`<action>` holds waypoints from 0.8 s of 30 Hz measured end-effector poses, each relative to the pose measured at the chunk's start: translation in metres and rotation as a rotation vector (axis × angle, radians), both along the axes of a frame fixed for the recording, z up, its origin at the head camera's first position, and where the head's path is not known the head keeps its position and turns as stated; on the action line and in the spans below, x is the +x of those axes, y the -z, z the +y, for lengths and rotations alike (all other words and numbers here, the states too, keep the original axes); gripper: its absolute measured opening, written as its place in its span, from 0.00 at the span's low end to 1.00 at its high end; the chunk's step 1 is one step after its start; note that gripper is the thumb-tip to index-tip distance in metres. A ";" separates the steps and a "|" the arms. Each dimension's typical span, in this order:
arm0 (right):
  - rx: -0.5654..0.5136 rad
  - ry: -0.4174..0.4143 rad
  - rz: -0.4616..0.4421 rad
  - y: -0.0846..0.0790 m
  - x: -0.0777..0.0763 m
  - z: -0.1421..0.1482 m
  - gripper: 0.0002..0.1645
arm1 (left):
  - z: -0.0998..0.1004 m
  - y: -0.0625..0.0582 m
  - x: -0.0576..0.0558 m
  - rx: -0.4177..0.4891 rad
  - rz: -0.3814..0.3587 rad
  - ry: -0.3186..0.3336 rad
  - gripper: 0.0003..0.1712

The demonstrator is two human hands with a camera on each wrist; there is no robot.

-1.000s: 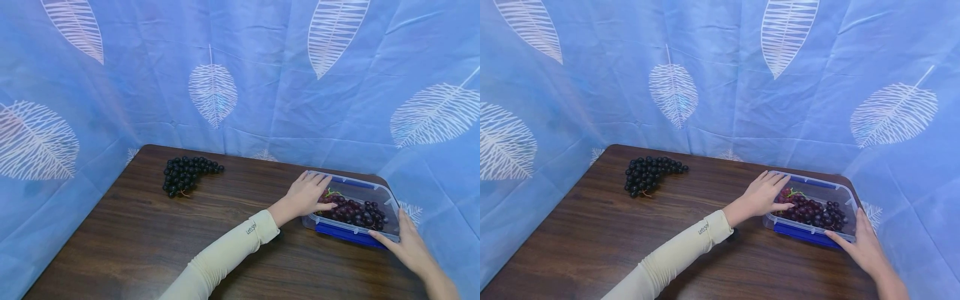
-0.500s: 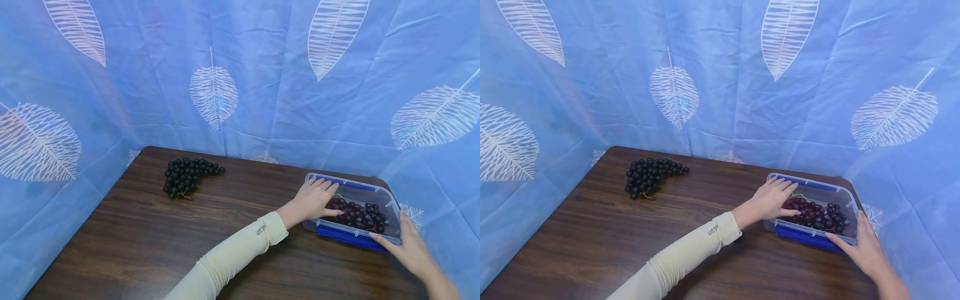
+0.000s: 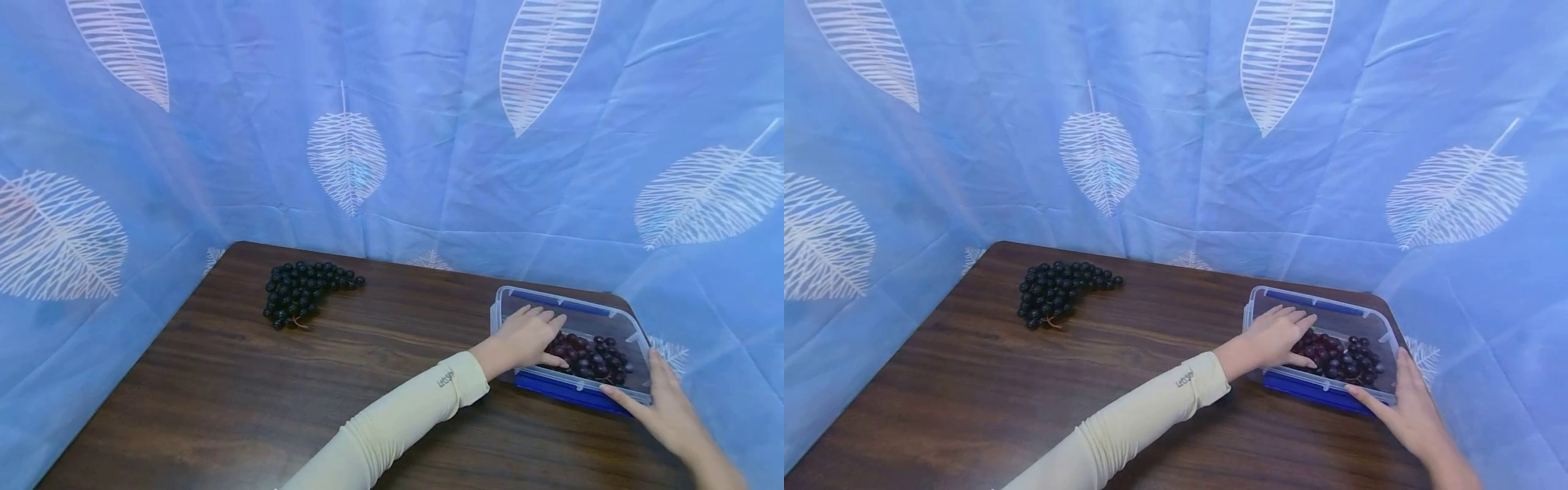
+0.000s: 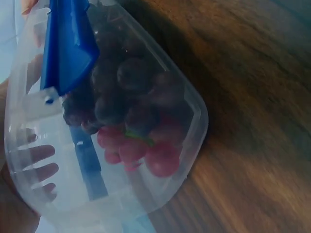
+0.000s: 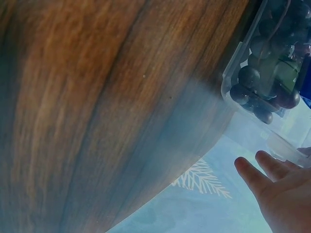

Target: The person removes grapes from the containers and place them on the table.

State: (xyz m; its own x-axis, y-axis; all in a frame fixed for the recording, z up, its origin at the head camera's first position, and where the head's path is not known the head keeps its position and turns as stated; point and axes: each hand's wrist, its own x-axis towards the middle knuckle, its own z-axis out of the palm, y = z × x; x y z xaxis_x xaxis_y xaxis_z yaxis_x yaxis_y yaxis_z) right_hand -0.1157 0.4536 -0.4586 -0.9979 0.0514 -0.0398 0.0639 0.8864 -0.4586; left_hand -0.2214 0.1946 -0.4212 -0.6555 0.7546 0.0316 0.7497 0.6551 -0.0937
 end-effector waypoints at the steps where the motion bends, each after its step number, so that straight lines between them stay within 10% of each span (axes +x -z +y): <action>1: -0.002 0.000 0.004 0.000 0.000 0.000 0.70 | 0.002 0.001 0.000 -0.006 -0.005 0.008 0.53; 24: -0.003 0.005 -0.028 -0.002 0.000 -0.005 0.70 | 0.041 0.012 -0.014 -0.075 -0.330 0.042 0.54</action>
State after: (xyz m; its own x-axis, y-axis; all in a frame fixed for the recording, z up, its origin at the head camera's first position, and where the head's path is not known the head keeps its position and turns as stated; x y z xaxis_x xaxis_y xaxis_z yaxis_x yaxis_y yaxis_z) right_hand -0.1154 0.4491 -0.4568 -0.9961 0.0557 -0.0683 0.0810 0.8846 -0.4592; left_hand -0.2352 0.2361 -0.4337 -0.5897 0.7730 -0.2340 0.7735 0.6239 0.1117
